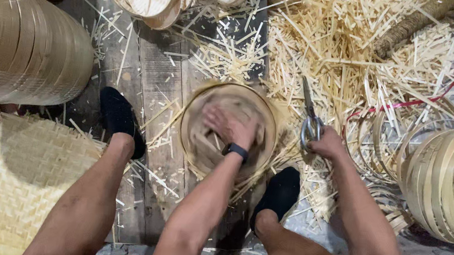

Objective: The person assembles a round bamboo basket by placing a woven mat over a wooden mold, securing it with a bamboo ring, and trimming the edges with shears.

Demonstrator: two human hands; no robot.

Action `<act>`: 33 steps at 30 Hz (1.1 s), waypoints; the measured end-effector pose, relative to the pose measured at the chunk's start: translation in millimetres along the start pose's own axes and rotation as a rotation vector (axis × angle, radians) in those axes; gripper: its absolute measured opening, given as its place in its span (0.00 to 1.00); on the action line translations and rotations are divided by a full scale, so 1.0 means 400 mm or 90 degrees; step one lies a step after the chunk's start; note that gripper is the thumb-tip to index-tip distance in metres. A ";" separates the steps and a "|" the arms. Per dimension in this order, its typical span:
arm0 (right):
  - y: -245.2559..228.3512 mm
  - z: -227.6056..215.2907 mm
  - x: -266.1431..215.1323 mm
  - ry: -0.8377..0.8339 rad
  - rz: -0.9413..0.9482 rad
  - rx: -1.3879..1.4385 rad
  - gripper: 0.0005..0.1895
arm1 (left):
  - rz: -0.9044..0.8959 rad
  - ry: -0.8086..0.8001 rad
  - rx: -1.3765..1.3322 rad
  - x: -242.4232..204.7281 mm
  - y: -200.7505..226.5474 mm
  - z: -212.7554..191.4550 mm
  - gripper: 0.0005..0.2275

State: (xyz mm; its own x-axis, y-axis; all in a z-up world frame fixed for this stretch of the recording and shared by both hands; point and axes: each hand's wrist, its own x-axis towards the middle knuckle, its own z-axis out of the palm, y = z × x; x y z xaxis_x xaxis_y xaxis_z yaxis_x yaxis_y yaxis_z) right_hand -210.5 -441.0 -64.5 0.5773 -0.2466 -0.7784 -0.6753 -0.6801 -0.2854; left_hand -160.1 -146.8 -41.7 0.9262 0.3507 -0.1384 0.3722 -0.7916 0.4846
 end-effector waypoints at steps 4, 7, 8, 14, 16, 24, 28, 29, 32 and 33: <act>-0.023 -0.034 -0.128 -0.035 -0.068 -0.002 0.24 | 0.195 -0.130 0.032 -0.082 -0.044 -0.028 0.47; -0.064 -0.022 -0.207 0.074 -0.111 -0.063 0.31 | 0.254 -0.060 -0.050 -0.097 -0.047 -0.032 0.41; -0.080 -0.020 -0.217 0.147 -0.227 -0.117 0.32 | 0.256 -0.069 -0.040 -0.097 -0.049 -0.034 0.41; -0.209 0.012 -0.182 0.178 -0.259 -0.348 0.34 | 0.243 -0.132 -0.024 -0.086 -0.050 -0.048 0.42; -0.203 0.030 -0.169 0.160 -0.203 -0.372 0.32 | 0.231 -0.154 -0.034 -0.084 -0.049 -0.047 0.43; -0.170 0.003 -0.123 0.233 -0.251 -0.261 0.33 | 0.284 -0.154 -0.031 -0.083 -0.075 -0.036 0.44; -0.255 0.019 -0.084 0.296 -0.303 -0.399 0.27 | 0.281 -0.169 -0.027 -0.082 -0.080 -0.029 0.44; -0.253 0.021 -0.083 0.275 -0.287 -0.384 0.25 | 0.297 -0.187 -0.025 -0.081 -0.088 -0.035 0.45; -0.202 -0.024 -0.103 0.145 -0.206 -0.382 0.27 | 0.376 -0.244 -0.035 -0.064 -0.113 -0.061 0.47; -0.179 -0.034 -0.120 0.086 -0.174 -0.387 0.29 | 0.418 -0.267 -0.043 -0.059 -0.130 -0.077 0.47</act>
State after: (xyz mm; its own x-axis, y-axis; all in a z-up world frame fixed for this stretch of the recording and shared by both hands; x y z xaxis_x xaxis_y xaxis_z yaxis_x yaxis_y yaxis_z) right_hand -183.7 -389.9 0.9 0.7698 -0.0677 -0.6347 -0.1416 -0.9877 -0.0663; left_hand -202.9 -98.6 -36.9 0.9059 -0.4080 -0.1136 -0.2518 -0.7345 0.6302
